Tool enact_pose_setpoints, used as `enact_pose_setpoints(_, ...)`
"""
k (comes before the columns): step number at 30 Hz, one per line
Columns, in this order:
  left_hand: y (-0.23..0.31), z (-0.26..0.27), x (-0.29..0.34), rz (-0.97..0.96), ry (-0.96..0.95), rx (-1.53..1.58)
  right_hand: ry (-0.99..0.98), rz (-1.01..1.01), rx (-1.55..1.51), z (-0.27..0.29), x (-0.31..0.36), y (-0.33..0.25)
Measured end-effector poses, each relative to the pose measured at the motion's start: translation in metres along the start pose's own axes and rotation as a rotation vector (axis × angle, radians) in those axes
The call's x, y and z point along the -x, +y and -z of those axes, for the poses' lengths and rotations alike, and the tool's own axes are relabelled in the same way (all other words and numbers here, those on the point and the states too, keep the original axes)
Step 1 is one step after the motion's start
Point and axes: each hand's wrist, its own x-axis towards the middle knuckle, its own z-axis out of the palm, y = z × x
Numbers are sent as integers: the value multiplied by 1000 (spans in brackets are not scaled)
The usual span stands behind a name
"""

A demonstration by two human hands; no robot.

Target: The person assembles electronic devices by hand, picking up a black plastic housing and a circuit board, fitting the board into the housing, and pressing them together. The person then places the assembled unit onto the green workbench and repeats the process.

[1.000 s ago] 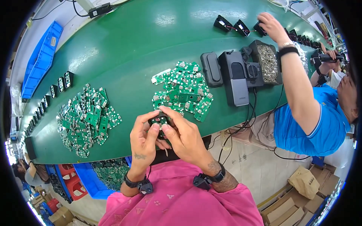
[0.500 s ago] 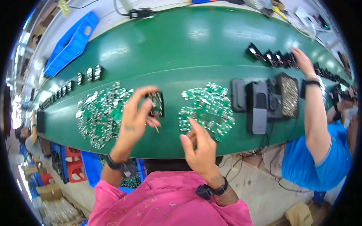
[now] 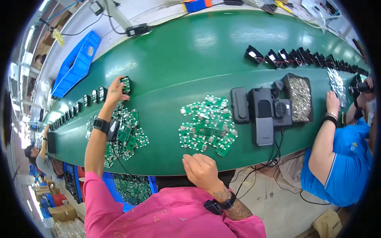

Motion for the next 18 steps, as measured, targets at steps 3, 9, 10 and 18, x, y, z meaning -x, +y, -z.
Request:
enact_pose_setpoints(3, 4, -8, 2, -65, 83, -220, 1, -8, 8, 1, 1, 2)
enact_pose_setpoints(9, 13, -2, 8, -111, 207, -587, 15, 13, -33, 2, 1, 4)
enact_pose_setpoints(10, -14, 43, -2, -273, 379, -835, 16, 63, -98, -3, -4, -5)
enact_pose_setpoints(18, 90, -85, 209, -629, -295, -523, 199, -259, 334, 62, 11, 10)
